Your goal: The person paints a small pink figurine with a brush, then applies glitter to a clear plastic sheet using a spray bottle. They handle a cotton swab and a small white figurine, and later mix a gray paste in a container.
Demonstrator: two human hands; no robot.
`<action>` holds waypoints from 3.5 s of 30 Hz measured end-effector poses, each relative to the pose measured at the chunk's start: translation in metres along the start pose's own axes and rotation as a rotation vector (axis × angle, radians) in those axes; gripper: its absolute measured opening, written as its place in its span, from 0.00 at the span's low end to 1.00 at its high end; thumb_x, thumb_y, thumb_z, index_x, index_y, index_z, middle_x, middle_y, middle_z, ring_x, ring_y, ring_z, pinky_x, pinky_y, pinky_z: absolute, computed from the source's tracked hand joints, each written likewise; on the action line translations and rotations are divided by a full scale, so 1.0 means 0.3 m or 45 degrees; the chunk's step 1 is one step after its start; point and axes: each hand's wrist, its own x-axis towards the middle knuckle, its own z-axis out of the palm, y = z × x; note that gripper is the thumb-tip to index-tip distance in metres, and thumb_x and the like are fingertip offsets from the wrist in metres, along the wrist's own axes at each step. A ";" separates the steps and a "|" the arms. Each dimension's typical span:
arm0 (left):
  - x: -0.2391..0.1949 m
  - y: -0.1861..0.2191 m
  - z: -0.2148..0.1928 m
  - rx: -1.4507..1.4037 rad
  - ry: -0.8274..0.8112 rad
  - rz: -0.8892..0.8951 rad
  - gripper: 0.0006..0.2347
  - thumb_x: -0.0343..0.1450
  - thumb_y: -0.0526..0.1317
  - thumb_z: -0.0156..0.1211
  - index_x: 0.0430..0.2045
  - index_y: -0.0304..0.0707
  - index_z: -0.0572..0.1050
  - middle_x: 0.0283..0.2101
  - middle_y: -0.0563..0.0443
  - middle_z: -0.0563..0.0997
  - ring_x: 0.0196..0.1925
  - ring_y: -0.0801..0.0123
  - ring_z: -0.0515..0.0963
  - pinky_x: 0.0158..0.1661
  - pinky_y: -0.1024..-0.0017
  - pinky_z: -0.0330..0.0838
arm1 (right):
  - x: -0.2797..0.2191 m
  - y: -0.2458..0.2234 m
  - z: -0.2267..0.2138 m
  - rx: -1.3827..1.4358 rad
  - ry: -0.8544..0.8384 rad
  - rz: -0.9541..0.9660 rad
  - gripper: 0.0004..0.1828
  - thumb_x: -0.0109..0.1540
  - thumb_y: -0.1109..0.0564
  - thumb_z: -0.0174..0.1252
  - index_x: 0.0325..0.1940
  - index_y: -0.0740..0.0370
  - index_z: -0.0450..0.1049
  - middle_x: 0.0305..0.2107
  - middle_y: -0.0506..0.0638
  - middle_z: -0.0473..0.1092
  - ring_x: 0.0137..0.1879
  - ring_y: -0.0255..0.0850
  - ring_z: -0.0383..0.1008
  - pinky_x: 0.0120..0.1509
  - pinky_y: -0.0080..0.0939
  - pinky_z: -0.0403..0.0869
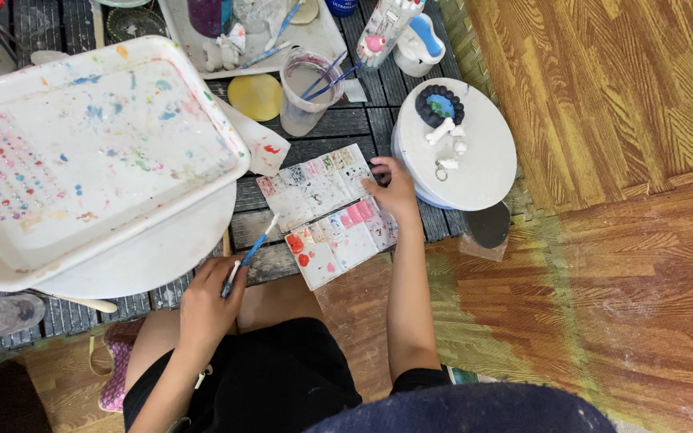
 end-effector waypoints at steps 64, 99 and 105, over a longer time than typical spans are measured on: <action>0.001 -0.046 -0.039 -0.279 -0.009 -0.003 0.09 0.68 0.33 0.65 0.40 0.32 0.81 0.35 0.40 0.82 0.37 0.52 0.83 0.38 0.63 0.76 | -0.190 0.063 -0.072 0.680 0.228 -0.121 0.23 0.64 0.72 0.61 0.61 0.66 0.65 0.45 0.51 0.70 0.50 0.35 0.71 0.56 0.33 0.72; -0.011 -0.024 -0.076 -0.114 -0.145 -0.104 0.10 0.71 0.37 0.59 0.45 0.38 0.79 0.42 0.42 0.82 0.39 0.43 0.82 0.37 0.55 0.76 | -0.542 -0.009 -0.111 -0.369 0.679 -0.470 0.09 0.64 0.68 0.58 0.47 0.61 0.75 0.48 0.56 0.78 0.54 0.48 0.78 0.60 0.46 0.77; -0.028 -0.002 -0.061 -0.281 -0.247 -0.021 0.09 0.73 0.39 0.57 0.42 0.36 0.79 0.44 0.42 0.83 0.40 0.44 0.83 0.39 0.56 0.77 | -0.662 -0.268 0.200 0.286 0.591 -0.347 0.06 0.71 0.56 0.54 0.48 0.60 0.71 0.44 0.53 0.75 0.51 0.45 0.77 0.61 0.49 0.78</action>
